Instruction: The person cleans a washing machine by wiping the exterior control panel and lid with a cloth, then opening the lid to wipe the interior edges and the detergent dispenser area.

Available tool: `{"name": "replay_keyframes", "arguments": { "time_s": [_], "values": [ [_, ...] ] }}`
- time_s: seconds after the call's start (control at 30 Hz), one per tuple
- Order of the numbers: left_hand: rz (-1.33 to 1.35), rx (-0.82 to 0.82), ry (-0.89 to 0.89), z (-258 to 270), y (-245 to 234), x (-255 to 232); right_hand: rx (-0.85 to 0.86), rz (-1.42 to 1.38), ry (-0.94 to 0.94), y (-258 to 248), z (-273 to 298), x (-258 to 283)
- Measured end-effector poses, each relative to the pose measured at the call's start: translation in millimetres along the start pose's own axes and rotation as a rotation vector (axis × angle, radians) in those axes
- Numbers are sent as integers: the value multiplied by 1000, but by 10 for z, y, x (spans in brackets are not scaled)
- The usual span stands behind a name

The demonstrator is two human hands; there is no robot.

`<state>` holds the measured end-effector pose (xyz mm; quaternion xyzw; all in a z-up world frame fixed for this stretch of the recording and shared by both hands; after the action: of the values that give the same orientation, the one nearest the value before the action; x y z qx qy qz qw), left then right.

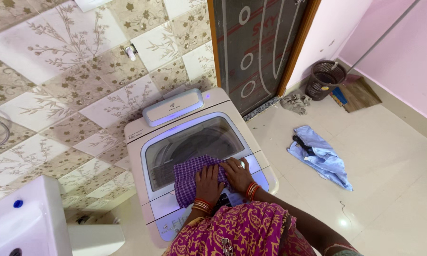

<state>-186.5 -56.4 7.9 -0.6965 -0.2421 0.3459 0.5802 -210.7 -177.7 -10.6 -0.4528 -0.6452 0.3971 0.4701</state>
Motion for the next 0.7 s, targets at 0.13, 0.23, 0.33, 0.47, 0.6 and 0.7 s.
{"name": "replay_keyframes", "arguments": {
  "time_s": [0.13, 0.23, 0.33, 0.47, 0.6, 0.7],
  "values": [
    [-49, 174, -54, -146, 180, 137, 99, -24, 27, 42, -116, -13],
    [-42, 367, -110, -333, 313, 325, 261, -60, 23, 119, -239, -121],
    [8, 585, -93, -426, 461, 486, 201, 7, -62, 161, -444, -164],
    [-2, 543, -114, -644, 597, 576, 263, 4, -28, 328, -832, -364],
    [-14, 435, -121, -836, 583, 697, 268, 76, -61, 305, -1199, -482],
    [-117, 408, -158, -986, 524, 780, 198, 153, -108, 225, -1431, -507]
  ]
}}
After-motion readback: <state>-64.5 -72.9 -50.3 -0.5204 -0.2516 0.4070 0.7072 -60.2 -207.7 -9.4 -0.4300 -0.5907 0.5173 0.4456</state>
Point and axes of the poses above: each hand's wrist, its own z-axis away from the middle knuckle, its own y-axis out of the palm, x = y × z, the point moved 8 cm from there along -z, towards the middle knuckle, and after that the axes turned 1 degree about -z, right-handed, at the moved point
